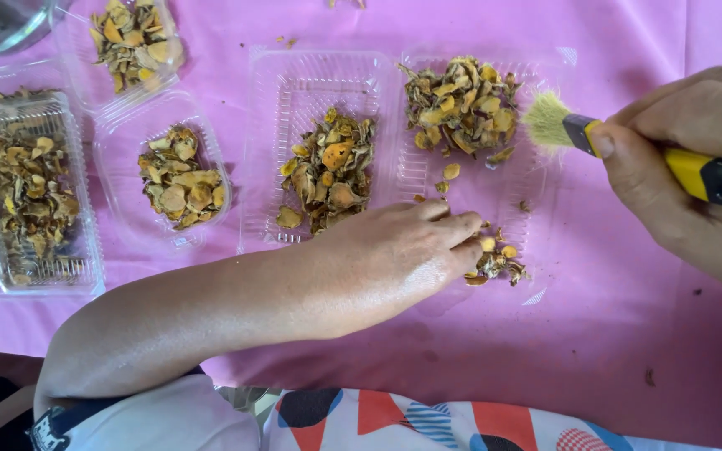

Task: The person cleans dried turmeric pieces by hand and with a brush, moving them between plastic containers on a pink table.

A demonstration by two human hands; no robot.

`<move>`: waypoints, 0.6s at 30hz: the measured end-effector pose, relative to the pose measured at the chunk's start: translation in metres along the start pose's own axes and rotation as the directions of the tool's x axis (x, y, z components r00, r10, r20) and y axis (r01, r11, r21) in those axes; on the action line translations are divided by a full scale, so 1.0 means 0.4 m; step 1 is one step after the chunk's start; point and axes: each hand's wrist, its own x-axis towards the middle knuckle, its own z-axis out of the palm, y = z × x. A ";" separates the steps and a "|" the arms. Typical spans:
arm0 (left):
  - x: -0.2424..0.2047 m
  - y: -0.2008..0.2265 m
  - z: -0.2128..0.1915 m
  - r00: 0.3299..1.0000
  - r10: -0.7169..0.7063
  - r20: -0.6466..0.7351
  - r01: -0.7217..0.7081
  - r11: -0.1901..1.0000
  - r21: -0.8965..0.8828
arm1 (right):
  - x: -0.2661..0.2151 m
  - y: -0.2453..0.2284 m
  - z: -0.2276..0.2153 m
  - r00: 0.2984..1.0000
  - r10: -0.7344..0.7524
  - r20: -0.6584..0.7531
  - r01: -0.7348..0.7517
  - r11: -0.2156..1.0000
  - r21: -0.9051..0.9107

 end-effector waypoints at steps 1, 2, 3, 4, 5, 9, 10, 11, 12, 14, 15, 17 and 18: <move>-0.003 -0.005 0.006 1.000 0.016 -0.009 -0.017 0.999 -0.037 | 0.002 -0.007 -0.004 1.000 0.022 0.001 -0.022 1.000 -0.010; -0.006 -0.011 0.011 0.999 0.032 -0.019 -0.034 0.997 -0.073 | 0.004 -0.014 -0.009 0.999 0.045 0.002 -0.045 0.999 -0.020; -0.007 -0.014 0.013 0.999 0.028 -0.032 -0.030 0.998 -0.055 | 0.010 -0.020 -0.007 1.000 0.029 -0.007 -0.029 0.999 -0.034; -0.008 -0.016 0.015 1.000 0.021 -0.018 -0.023 0.989 -0.146 | 0.015 -0.027 -0.007 0.999 -0.009 -0.047 0.009 1.000 -0.005; -0.012 -0.013 0.017 1.000 0.014 -0.003 -0.015 0.970 -0.242 | 0.018 -0.038 -0.005 0.996 -0.043 -0.082 0.045 0.999 0.027; 0.003 -0.016 0.001 1.000 -0.012 -0.009 0.008 0.953 -0.303 | 0.015 -0.034 0.000 0.993 -0.067 -0.095 0.069 0.998 0.011; 0.008 -0.016 0.001 0.999 -0.026 0.033 0.036 0.935 -0.353 | 0.012 -0.032 0.002 0.993 -0.058 -0.101 0.058 0.998 0.000; 0.012 -0.015 0.001 0.996 -0.036 0.079 0.065 0.911 -0.406 | 0.009 -0.030 0.004 0.993 -0.044 -0.105 0.043 0.999 -0.007; 0.012 -0.018 0.010 0.996 -0.041 0.075 0.068 0.912 -0.404 | 0.012 -0.037 -0.001 0.993 -0.050 -0.104 0.049 0.999 -0.010; 0.012 -0.022 0.030 0.998 -0.009 0.059 0.032 0.909 -0.416 | 0.015 -0.049 -0.007 0.996 -0.019 -0.086 0.018 1.000 -0.004; 0.017 -0.024 0.042 0.998 -0.011 0.058 0.034 0.909 -0.416 | 0.015 -0.053 -0.008 0.996 -0.021 -0.085 0.021 1.000 -0.005; 0.032 -0.028 0.066 0.998 0.019 0.064 -0.004 0.972 -0.237 | 0.014 -0.057 -0.010 0.995 -0.010 -0.098 0.010 1.000 -0.005; 0.034 -0.035 0.064 0.998 0.018 0.063 -0.003 0.972 -0.236 | 0.014 -0.054 -0.012 0.995 -0.011 -0.098 0.011 1.000 -0.005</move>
